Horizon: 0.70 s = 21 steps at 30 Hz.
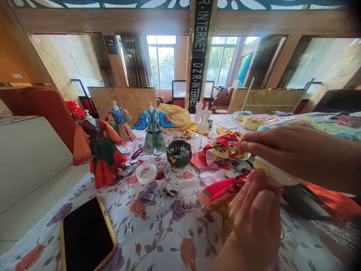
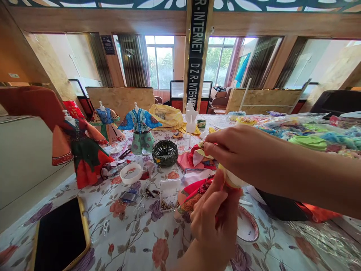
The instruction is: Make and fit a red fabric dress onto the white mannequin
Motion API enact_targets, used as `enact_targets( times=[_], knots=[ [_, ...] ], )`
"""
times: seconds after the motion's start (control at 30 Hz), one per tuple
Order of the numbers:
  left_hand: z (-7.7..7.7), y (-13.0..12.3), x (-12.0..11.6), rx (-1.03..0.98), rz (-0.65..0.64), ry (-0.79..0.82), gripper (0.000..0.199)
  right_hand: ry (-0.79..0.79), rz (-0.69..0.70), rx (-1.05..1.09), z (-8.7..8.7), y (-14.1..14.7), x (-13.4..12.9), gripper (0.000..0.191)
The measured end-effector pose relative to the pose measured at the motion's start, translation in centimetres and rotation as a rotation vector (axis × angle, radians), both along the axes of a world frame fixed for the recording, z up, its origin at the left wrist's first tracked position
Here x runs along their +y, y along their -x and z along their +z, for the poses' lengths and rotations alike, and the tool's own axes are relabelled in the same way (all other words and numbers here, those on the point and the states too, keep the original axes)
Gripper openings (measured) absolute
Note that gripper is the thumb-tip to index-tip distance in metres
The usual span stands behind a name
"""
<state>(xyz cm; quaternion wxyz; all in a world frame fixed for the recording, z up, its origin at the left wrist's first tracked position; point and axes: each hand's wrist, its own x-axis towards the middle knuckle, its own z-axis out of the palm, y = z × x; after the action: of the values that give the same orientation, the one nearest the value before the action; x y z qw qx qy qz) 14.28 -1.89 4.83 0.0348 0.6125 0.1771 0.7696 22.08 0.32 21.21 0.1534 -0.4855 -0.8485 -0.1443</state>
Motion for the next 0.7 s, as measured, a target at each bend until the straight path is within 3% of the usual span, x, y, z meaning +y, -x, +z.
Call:
enact_targets(
  times=[0.1,0.33,0.5,0.7],
  knots=[
    [0.4,0.1,-0.3,-0.012,-0.048,0.05,0.045,0.104,-0.028,-0.021,0.0,-0.1,-0.2,0.042],
    [0.5,-0.2,-0.7,-0.094,-0.107,0.195,0.037,0.103,0.033,-0.053,0.4,-0.1,-0.2,0.045],
    [-0.1,-0.7,-1.2,-0.121,-0.1,0.232,0.035,0.178,-0.148,-0.026,0.8,0.7,-0.5,0.044],
    [-0.5,-1.0,-2.4,-0.055,-0.027,0.287,0.032,0.189,-0.209,0.039,0.2,0.9,-0.3,0.047]
  ],
)
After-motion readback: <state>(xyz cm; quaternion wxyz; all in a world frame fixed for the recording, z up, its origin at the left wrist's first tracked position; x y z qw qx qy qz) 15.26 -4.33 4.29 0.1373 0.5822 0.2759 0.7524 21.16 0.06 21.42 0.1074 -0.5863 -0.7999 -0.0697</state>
